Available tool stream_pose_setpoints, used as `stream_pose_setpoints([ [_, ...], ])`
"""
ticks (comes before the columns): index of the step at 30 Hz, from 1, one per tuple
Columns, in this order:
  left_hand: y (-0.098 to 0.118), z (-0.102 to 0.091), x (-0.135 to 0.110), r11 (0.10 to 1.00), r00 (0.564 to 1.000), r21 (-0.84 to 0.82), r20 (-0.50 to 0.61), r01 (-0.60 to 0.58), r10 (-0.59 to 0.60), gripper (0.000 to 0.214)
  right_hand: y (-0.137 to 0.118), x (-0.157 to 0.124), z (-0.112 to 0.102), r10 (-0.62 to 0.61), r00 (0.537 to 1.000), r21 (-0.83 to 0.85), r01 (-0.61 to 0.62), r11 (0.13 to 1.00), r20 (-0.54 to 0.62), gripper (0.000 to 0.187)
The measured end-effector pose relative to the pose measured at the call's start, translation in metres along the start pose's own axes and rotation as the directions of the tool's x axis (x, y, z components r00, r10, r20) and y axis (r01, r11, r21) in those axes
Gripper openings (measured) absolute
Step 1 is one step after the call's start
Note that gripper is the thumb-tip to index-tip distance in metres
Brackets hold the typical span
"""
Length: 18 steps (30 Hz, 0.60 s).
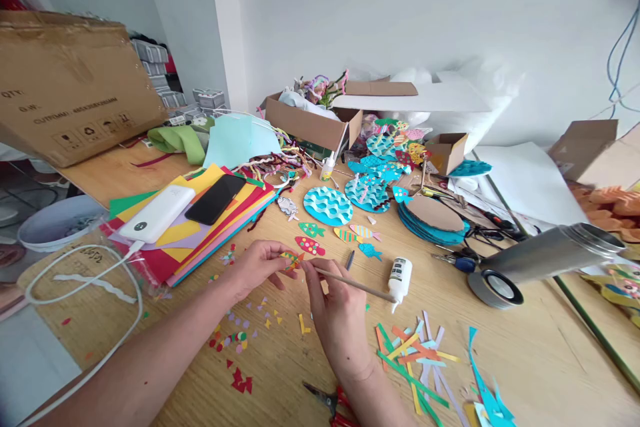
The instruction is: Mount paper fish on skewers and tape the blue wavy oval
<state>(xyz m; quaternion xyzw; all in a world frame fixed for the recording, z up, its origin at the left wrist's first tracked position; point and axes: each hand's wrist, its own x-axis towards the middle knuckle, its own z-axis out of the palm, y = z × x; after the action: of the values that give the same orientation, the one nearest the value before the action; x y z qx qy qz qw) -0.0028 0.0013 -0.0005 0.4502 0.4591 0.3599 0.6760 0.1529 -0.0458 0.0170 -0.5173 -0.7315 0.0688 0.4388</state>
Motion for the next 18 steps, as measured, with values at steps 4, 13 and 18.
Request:
stream_pose_setpoints([
  [4, -0.0001, 0.0001, -0.0001, 1.0, 1.0, 0.009, 0.004, -0.002, 0.002, 0.016, 0.0013, 0.0001, 0.0007, -0.01, 1.0, 0.001, 0.01, 1.0, -0.005, 0.011],
  [13, 0.0014, 0.0005, -0.0002, 1.0, 1.0, 0.023, 0.015, -0.001, 0.001, 0.02, 0.0013, 0.0002, 0.0006, -0.004, 1.0, -0.017, 0.004, 1.0, 0.002, 0.012],
  [18, 0.0, -0.0002, -0.0003, 1.0, 1.0, 0.009, 0.016, -0.001, 0.001, 0.02, 0.0018, -0.0001, 0.001, -0.004, 1.0, -0.028, 0.004, 1.0, 0.005, 0.013],
])
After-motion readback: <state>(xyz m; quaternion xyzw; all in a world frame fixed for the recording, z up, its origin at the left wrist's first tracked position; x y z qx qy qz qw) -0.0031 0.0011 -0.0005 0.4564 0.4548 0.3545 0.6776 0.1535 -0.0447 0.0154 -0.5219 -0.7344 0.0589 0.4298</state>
